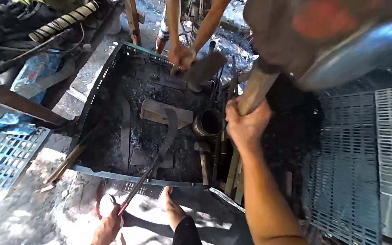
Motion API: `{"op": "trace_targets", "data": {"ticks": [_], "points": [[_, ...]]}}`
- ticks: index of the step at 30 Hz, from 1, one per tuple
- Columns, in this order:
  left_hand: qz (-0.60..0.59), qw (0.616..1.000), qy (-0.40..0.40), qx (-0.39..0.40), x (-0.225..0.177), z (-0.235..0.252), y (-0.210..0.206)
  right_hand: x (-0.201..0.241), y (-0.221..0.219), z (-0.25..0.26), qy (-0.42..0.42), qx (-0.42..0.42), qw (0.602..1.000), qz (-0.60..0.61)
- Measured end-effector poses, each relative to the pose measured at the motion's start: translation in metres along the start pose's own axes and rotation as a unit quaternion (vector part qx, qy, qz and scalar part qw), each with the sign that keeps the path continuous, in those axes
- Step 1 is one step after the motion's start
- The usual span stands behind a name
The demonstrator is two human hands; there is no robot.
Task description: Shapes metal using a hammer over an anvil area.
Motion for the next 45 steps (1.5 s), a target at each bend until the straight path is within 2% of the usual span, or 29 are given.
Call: {"op": "trace_targets", "data": {"ticks": [1, 3, 5, 6, 8, 10, 13, 16, 20, 24, 26, 29, 32, 33, 35, 36, 38, 39, 41, 43, 44, 45], "points": [[-0.006, 1.000, 0.001, -0.002, 0.000, 0.000, -0.001, -0.025, -0.033, -0.011, -0.031, 0.018, 0.999, -0.013], [-0.007, 1.000, 0.002, -0.014, -0.001, 0.001, -0.001, -0.086, -0.113, -0.036, -0.137, 0.133, 0.980, -0.058], [-0.004, 1.000, 0.010, -0.013, -0.003, -0.001, 0.001, -0.140, -0.186, -0.051, -0.275, 0.269, 0.921, -0.055], [-0.003, 1.000, 0.010, -0.007, -0.004, -0.004, 0.002, -0.149, -0.202, -0.051, -0.335, 0.313, 0.888, -0.004], [0.003, 1.000, 0.010, -0.008, -0.008, -0.007, 0.010, -0.124, -0.186, -0.025, -0.379, 0.304, 0.860, 0.156], [0.009, 1.000, 0.010, -0.008, -0.007, -0.012, 0.008, -0.099, -0.137, 0.003, -0.341, 0.249, 0.878, 0.227], [0.014, 1.000, -0.004, -0.015, -0.005, -0.011, 0.007, -0.101, -0.069, 0.011, -0.290, 0.177, 0.922, 0.184], [0.019, 1.000, -0.001, -0.021, -0.005, -0.009, 0.004, -0.121, -0.042, -0.006, -0.304, 0.176, 0.929, 0.118], [0.020, 0.999, 0.015, -0.040, -0.013, -0.018, -0.002, -0.170, -0.072, -0.023, -0.354, 0.246, 0.900, 0.065], [0.013, 0.999, 0.026, -0.043, -0.031, -0.026, -0.013, -0.232, -0.138, -0.030, -0.345, 0.315, 0.881, -0.069], [-0.003, 0.998, 0.035, -0.051, -0.045, -0.032, -0.014, -0.242, -0.152, -0.032, -0.349, 0.334, 0.870, -0.101], [-0.048, 0.997, 0.018, -0.064, -0.066, -0.043, -0.015, -0.216, -0.115, -0.021, -0.366, 0.339, 0.866, -0.034], [-0.216, 0.974, -0.045, -0.056, -0.089, -0.043, -0.004, -0.184, -0.059, -0.019, -0.368, 0.337, 0.865, 0.055], [-0.321, 0.943, -0.084, -0.035, -0.097, -0.037, 0.001, -0.170, -0.040, -0.018, -0.359, 0.331, 0.869, 0.079], [-0.520, 0.838, -0.146, 0.081, -0.109, -0.023, 0.003, -0.140, 0.005, -0.024, -0.344, 0.320, 0.876, 0.114], [-0.579, 0.789, -0.160, 0.128, -0.115, -0.015, 0.006, -0.122, 0.028, -0.026, -0.329, 0.308, 0.884, 0.126], [-0.629, 0.746, -0.173, 0.137, -0.126, 0.001, 0.014, -0.081, 0.077, -0.027, -0.281, 0.275, 0.909, 0.143], [-0.623, 0.755, -0.177, 0.104, -0.131, 0.008, 0.020, -0.059, 0.103, -0.028, -0.248, 0.254, 0.923, 0.147], [-0.542, 0.825, -0.158, -0.026, -0.133, 0.015, 0.030, -0.019, 0.152, -0.031, -0.181, 0.208, 0.949, 0.155], [-0.342, 0.924, -0.102, -0.138, -0.131, 0.024, 0.039, 0.019, 0.191, -0.026, -0.112, 0.163, 0.966, 0.169], [-0.240, 0.957, -0.063, -0.150, -0.131, 0.023, 0.042, 0.036, 0.205, -0.020, -0.084, 0.143, 0.970, 0.180], [-0.167, 0.974, -0.029, -0.150, -0.130, 0.018, 0.040, 0.052, 0.216, -0.013, -0.060, 0.130, 0.971, 0.191]]}}
Point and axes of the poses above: each hand's wrist, its own z-axis towards the middle knuckle, its own y-axis out of the back of the hand, x = y × z, the point moved 3 cm from there along z, towards the middle knuckle, and after that the axes turned 13 degrees about -y, right-handed, at the moved point
